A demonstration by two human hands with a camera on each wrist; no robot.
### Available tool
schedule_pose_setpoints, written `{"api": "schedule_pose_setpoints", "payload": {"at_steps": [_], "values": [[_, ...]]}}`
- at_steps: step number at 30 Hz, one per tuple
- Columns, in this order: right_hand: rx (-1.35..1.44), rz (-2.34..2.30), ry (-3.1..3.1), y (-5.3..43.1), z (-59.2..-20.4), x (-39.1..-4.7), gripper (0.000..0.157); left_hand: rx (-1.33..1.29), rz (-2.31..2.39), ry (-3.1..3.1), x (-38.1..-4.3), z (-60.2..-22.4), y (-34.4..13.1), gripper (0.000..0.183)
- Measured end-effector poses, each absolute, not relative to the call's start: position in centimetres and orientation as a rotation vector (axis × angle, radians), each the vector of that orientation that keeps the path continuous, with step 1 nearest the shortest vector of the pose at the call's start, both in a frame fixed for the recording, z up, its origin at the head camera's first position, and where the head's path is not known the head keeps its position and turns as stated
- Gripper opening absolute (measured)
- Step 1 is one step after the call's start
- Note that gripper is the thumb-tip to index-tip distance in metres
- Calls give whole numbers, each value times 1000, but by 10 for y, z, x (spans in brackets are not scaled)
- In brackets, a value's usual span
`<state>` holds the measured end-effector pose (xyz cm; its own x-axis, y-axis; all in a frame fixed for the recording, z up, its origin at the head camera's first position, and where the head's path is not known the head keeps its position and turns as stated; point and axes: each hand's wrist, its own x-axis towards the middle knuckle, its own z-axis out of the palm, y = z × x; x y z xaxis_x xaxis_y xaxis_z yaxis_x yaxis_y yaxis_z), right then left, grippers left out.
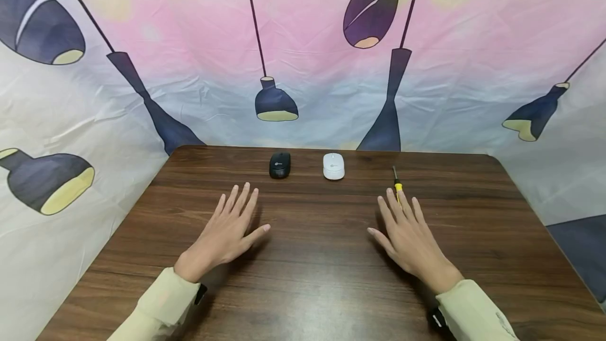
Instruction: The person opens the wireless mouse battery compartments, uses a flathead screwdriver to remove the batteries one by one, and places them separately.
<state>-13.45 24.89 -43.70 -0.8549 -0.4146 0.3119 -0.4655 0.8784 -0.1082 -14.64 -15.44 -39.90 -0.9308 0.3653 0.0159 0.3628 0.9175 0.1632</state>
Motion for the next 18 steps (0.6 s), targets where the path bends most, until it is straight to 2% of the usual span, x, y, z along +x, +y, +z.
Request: {"api": "schedule_pose_setpoints", "payload": {"at_steps": [18], "values": [[759, 375, -2849, 214, -429, -172, 72, 715, 326, 2863, -171, -386, -116, 83]]}}
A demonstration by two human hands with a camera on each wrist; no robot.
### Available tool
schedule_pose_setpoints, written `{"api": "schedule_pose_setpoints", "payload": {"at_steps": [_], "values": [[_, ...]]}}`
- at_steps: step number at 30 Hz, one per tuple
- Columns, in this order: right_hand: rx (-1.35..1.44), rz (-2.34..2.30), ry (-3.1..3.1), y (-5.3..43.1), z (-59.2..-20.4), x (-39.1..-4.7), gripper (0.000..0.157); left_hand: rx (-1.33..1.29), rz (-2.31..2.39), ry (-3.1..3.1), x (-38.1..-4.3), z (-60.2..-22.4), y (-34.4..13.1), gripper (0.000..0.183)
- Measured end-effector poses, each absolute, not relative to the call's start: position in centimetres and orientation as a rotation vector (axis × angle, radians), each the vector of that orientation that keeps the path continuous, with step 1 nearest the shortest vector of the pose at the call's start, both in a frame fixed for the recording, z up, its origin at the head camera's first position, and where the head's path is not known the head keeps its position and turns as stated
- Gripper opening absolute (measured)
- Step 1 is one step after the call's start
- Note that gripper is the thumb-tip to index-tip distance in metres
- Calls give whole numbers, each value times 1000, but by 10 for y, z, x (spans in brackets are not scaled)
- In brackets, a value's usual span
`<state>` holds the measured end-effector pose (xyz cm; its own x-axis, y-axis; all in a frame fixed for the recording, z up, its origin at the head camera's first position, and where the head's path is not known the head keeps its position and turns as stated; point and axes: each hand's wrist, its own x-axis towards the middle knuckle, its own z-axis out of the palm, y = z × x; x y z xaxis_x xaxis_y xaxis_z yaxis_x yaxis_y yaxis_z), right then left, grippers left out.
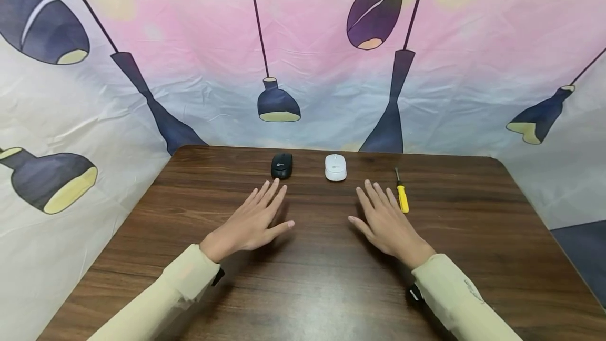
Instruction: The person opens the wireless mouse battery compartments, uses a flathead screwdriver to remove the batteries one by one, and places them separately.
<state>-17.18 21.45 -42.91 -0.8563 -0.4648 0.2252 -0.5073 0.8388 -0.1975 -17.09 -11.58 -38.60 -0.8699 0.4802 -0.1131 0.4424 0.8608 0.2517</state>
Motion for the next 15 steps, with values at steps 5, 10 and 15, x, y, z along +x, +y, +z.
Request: {"api": "schedule_pose_setpoints", "payload": {"at_steps": [5, 10, 15], "values": [[780, 449, -2864, 206, -429, -183, 71, 743, 350, 2827, -183, -385, -105, 84], [788, 474, -2887, 198, -427, -197, 71, 758, 393, 2781, -199, -384, -93, 83], [778, 528, -2931, 192, -424, -212, 70, 743, 436, 2730, -216, -385, -80, 84]]}}
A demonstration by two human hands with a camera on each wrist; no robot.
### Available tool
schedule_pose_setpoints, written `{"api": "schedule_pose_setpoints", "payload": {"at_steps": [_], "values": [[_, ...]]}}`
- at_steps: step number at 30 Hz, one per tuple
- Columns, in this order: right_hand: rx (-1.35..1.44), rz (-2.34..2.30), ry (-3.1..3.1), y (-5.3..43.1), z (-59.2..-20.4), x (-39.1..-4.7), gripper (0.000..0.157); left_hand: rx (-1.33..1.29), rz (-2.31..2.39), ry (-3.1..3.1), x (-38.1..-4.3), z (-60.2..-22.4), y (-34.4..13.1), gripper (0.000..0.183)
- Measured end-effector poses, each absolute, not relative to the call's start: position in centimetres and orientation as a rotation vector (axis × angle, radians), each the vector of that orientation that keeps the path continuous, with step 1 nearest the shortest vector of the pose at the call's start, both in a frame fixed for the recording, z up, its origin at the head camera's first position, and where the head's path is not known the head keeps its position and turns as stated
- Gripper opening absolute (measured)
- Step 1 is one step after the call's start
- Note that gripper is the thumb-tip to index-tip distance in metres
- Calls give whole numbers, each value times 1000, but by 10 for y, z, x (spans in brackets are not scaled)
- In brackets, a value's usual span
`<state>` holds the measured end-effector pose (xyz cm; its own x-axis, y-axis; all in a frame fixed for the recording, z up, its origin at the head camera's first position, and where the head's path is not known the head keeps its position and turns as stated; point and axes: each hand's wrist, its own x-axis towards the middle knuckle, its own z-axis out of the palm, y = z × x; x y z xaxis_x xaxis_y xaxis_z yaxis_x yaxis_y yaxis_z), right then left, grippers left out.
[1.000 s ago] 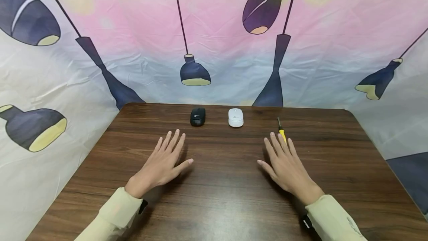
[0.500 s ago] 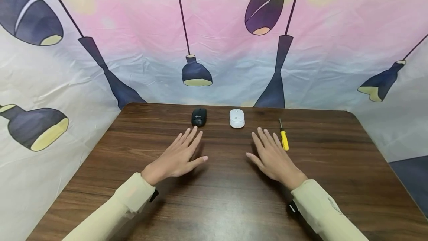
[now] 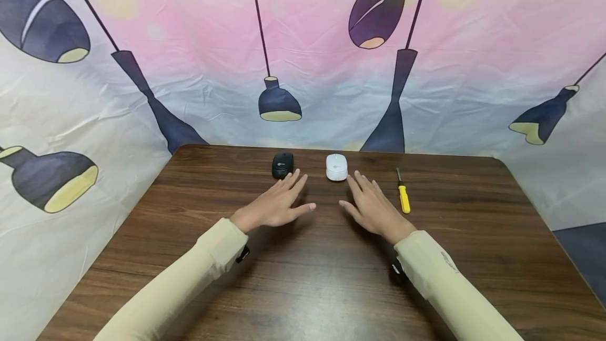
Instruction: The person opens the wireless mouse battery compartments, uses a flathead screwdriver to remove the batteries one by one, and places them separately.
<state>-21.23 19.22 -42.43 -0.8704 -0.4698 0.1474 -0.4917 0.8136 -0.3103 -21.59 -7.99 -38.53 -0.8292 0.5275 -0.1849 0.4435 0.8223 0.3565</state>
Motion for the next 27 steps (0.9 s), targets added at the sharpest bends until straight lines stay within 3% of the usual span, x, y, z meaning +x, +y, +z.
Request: {"api": "schedule_pose_setpoints", "payload": {"at_steps": [27], "values": [[554, 847, -3014, 174, -432, -274, 72, 628, 665, 2720, -283, -413, -28, 75]]}}
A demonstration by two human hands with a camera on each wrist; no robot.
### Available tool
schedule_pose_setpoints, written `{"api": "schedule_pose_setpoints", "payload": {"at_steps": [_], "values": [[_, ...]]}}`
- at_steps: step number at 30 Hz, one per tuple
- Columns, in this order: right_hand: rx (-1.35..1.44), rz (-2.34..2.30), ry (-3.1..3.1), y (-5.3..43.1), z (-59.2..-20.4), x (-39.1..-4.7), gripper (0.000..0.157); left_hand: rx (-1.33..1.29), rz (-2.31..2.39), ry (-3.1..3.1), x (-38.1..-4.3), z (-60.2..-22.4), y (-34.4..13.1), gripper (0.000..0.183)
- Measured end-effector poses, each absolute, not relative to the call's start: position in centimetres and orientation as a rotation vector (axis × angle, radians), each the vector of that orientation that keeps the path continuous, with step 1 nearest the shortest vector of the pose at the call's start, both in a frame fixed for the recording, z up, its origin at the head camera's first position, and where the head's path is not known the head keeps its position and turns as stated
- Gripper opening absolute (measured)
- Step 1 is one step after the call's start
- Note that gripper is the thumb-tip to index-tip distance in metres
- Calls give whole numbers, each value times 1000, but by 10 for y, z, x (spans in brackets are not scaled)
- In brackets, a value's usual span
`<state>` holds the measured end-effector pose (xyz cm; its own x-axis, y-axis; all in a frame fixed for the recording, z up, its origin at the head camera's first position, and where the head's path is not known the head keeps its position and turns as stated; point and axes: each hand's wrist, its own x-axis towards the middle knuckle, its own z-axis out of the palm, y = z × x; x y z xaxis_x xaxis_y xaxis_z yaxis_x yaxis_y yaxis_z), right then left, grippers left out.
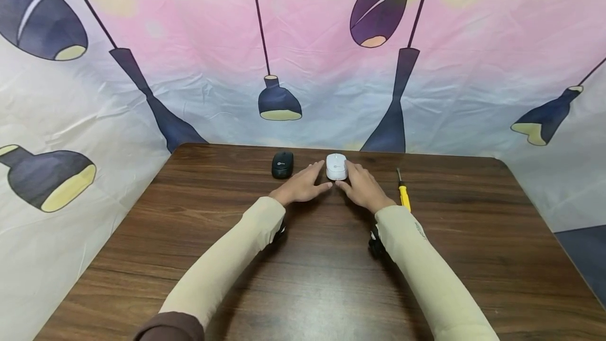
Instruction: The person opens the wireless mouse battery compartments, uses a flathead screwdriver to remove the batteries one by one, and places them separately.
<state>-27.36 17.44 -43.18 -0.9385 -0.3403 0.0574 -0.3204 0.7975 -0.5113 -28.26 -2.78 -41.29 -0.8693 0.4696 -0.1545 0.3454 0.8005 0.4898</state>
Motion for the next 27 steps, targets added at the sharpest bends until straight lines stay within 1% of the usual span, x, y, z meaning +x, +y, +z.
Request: {"api": "schedule_pose_setpoints", "payload": {"at_steps": [11, 16, 27], "values": [[-561, -808, 2916, 174, -435, -282, 71, 639, 691, 2763, -293, -422, -16, 71], [-627, -805, 2922, 171, -438, -282, 67, 654, 648, 2760, -292, -423, -13, 69], [-631, -817, 2924, 172, -435, -280, 64, 668, 671, 2748, -289, -421, -14, 65]]}}
